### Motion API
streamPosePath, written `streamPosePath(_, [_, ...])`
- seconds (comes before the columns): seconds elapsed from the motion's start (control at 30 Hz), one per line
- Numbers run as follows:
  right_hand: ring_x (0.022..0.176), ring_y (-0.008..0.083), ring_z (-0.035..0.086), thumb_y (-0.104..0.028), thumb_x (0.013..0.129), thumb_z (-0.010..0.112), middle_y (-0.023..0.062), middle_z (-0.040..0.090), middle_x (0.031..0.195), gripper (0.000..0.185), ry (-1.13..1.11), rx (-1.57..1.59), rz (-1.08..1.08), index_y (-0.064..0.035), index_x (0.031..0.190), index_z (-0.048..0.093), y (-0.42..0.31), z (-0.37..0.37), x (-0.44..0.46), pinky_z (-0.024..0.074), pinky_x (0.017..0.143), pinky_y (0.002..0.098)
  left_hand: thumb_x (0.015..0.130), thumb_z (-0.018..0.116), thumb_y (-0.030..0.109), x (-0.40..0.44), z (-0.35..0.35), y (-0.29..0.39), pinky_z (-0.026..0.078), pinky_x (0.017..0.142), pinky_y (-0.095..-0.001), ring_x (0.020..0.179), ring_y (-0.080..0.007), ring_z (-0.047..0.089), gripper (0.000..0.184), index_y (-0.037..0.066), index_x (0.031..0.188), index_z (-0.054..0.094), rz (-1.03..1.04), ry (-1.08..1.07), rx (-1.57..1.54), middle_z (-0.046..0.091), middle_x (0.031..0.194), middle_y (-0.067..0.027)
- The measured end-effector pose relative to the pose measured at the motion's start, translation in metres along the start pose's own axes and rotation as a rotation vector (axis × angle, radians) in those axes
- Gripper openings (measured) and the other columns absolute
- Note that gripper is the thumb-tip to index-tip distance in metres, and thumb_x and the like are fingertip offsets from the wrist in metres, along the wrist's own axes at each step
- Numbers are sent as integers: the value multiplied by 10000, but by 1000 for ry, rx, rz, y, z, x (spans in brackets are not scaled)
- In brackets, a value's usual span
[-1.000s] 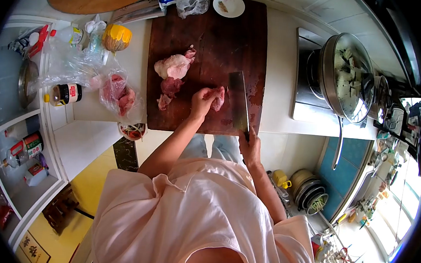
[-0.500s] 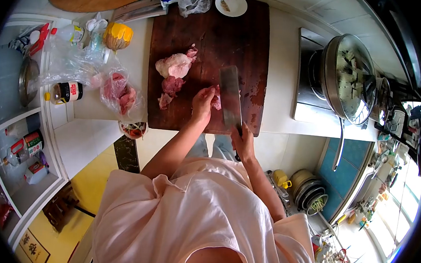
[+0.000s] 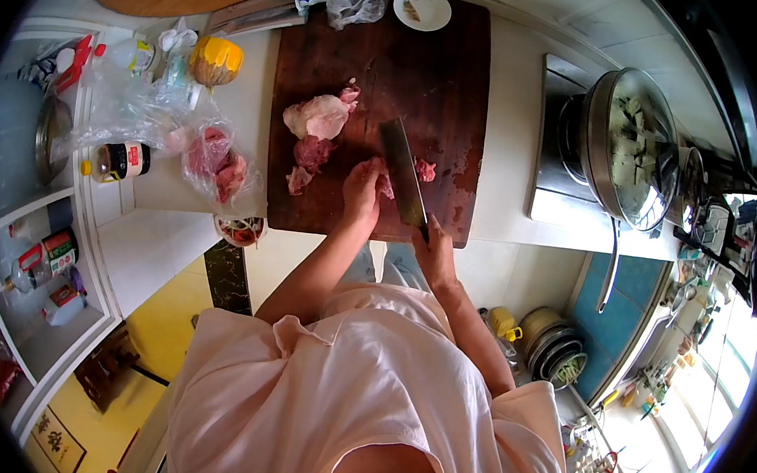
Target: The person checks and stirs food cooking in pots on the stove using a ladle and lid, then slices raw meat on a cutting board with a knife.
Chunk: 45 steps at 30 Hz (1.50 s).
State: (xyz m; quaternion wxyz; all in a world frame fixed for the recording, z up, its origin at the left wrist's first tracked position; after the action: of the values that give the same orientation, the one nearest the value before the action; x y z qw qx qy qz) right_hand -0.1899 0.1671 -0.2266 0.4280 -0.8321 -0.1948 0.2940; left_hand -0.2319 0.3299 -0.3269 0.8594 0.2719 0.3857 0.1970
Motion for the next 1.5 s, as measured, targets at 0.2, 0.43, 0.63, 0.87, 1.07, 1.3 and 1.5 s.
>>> streamPosePath(0.2, [549,280,549,-107,888,568,205,570,675,174,42,-33,-73,38,974,528,-2,14,34,432,520,373,926,609,218,-5,-4,-7,441,502,-244,549,-96,524,190,41,855,610,-17,-32,101,580,688,-16])
streamPosePath(0.43, [552,121,535,-144,923,549,107,558,635,270,61,275,2,23,1135,538,-3,9,64,442,479,287,910,627,203,-22,-25,1,476,614,-242,623,-109,544,159,66,841,585,-94,132,-32,596,759,-17])
streamPosePath(0.63, [577,344,512,-83,893,561,229,549,697,157,-51,13,2,27,998,519,-19,-11,20,427,536,380,854,682,142,-3,-35,11,468,589,-249,650,-104,558,123,75,863,580,-40,16,359,596,757,-9])
streamPosePath(0.87, [630,443,561,-133,885,584,241,559,677,172,-68,-158,-38,5,955,510,-6,-14,0,427,530,452,684,732,40,-14,21,71,463,611,-406,678,-335,590,265,27,877,551,452,-72,1369,584,721,-135])
streamPosePath(1.07, [625,426,538,-95,878,585,231,546,686,143,-147,-143,-104,7,941,509,-1,-6,2,418,546,434,769,695,122,-2,4,70,471,660,-436,766,-371,613,166,2,808,586,452,-123,1646,618,805,-176])
streamPosePath(1.3, [698,448,563,-109,877,591,255,580,751,168,-214,-148,-113,10,975,524,-7,4,3,447,584,441,830,602,143,-6,-25,65,465,731,-477,840,-386,601,123,26,800,624,308,-63,1573,614,808,-187])
streamPosePath(1.5, [702,440,574,-127,876,600,257,587,754,210,-261,-154,-142,20,1011,537,-25,8,-5,454,590,442,894,501,219,4,-76,32,457,702,-522,804,-427,602,218,32,881,611,172,-50,1367,630,820,-225])
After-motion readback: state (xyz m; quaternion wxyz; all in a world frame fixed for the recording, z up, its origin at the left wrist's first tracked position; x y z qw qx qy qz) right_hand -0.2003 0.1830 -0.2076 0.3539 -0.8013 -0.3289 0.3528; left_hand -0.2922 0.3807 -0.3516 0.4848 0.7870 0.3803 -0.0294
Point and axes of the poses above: each hand's wrist, its own x-axis towards the middle knuckle, its own z-axis out of the palm, y = z × x, the point moved 10 cm from there along x, towards the middle knuckle
